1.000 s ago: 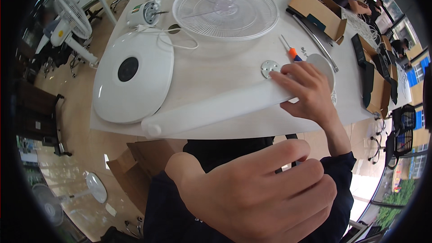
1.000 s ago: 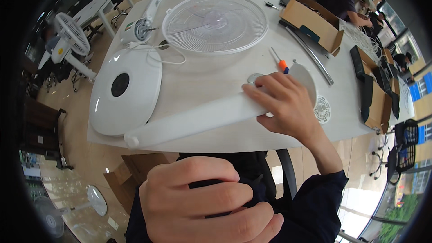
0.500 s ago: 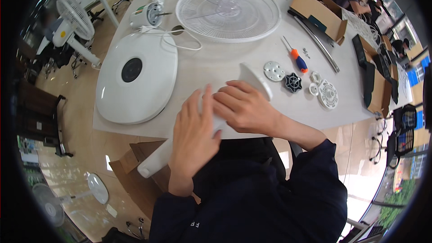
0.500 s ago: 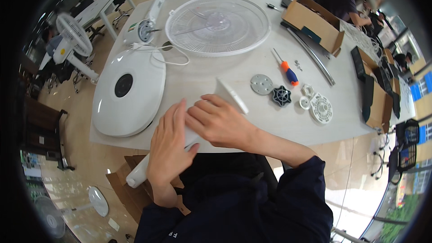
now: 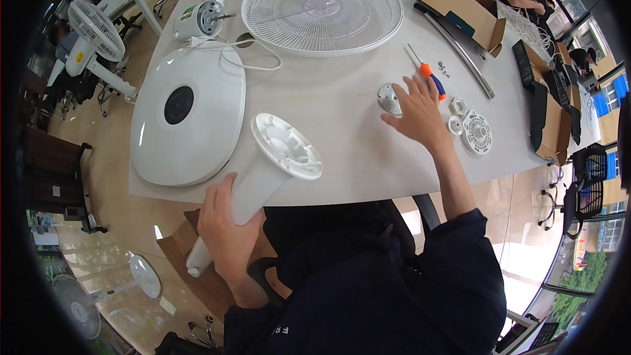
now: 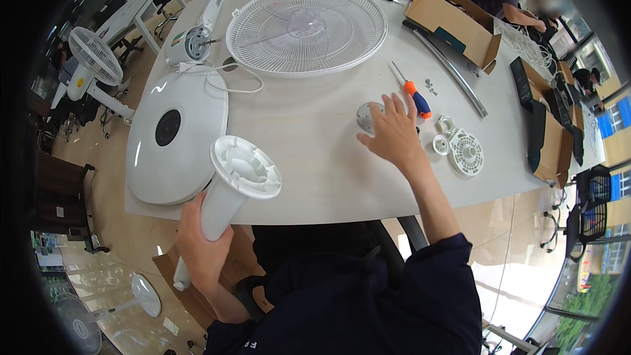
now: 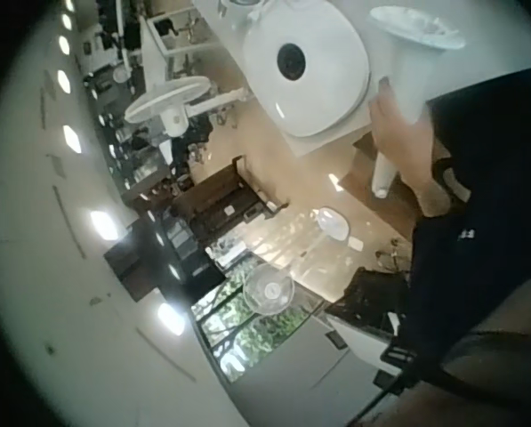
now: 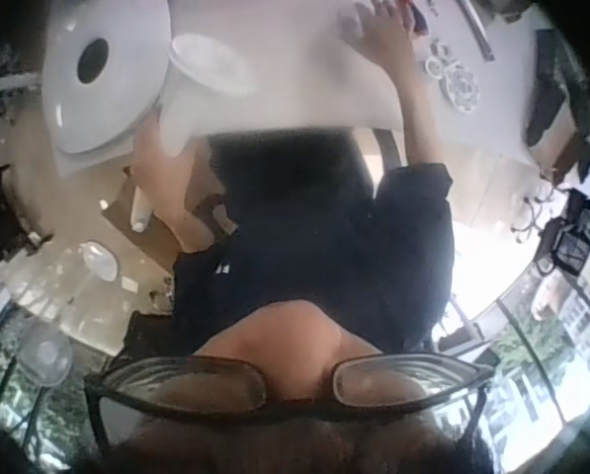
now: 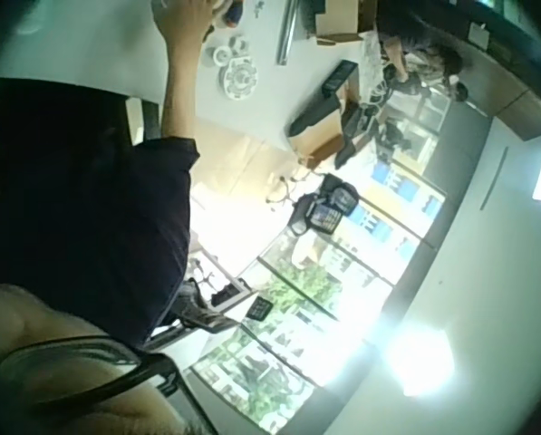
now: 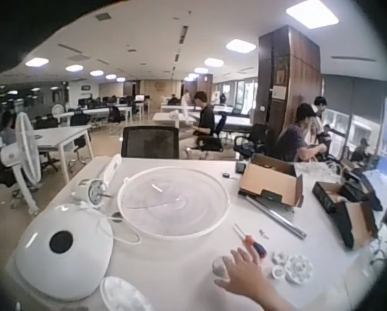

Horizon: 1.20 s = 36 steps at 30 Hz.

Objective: Assembling the stand and base components of a pedestal fan using a screwdriver.

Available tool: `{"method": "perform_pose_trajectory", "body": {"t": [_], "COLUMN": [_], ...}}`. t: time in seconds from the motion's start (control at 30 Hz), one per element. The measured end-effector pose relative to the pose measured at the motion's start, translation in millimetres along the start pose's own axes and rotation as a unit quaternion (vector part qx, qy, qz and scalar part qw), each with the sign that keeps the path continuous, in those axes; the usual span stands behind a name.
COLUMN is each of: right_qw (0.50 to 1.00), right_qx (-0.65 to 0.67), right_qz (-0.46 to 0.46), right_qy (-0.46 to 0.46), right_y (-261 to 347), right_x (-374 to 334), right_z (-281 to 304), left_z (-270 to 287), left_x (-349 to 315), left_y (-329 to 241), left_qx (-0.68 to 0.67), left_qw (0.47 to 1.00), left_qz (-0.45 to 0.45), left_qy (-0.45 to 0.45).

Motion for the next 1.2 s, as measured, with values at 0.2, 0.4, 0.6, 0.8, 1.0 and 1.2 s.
{"method": "perform_pose_trajectory", "body": {"t": [0.2, 0.4, 0.6, 0.8, 1.0, 1.2], "right_qw": [0.982, 0.971, 0.988, 0.984, 0.483, 0.453], "right_qx": [-0.005, 0.035, 0.043, 0.148, 0.758, 0.786], "right_qz": [0.006, 0.005, 0.009, -0.066, -0.367, -0.383], "right_qy": [0.187, 0.236, 0.148, 0.069, 0.241, 0.173], "right_y": [-28.3, -23.3, -12.1, -9.1, 34.6, 75.7], "right_x": [12.8, 20.5, 23.3, 30.8, 6.0, -15.5], "right_z": [-63.6, -66.9, -65.2, -60.3, -45.8, 9.4], "left_z": [-4.2, -2.3, -6.0, -46.9, -62.4, -84.4], "left_x": [-28.0, -38.4, -60.1, -103.1, -105.2, -106.8], "left_y": [-5.8, -23.0, -23.3, 12.5, -0.9, -5.2], "left_qx": [-0.061, -0.197, -0.304, -0.378, -0.475, -0.542], "left_qw": [0.994, 0.98, 0.952, 0.838, 0.81, 0.769], "left_qz": [0.094, 0.01, 0.024, 0.31, 0.249, 0.233], "left_qy": [0.012, 0.025, 0.027, 0.242, 0.239, 0.244]}}
Point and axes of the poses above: each hand's wrist, its own x-axis towards the middle knuckle, its own z-axis out of the back of the hand, y = z × x, the point moved 9 cm from there along x, towards the middle knuckle, and after that the axes turned 15 degrees about -y, right-handed, at the moved point
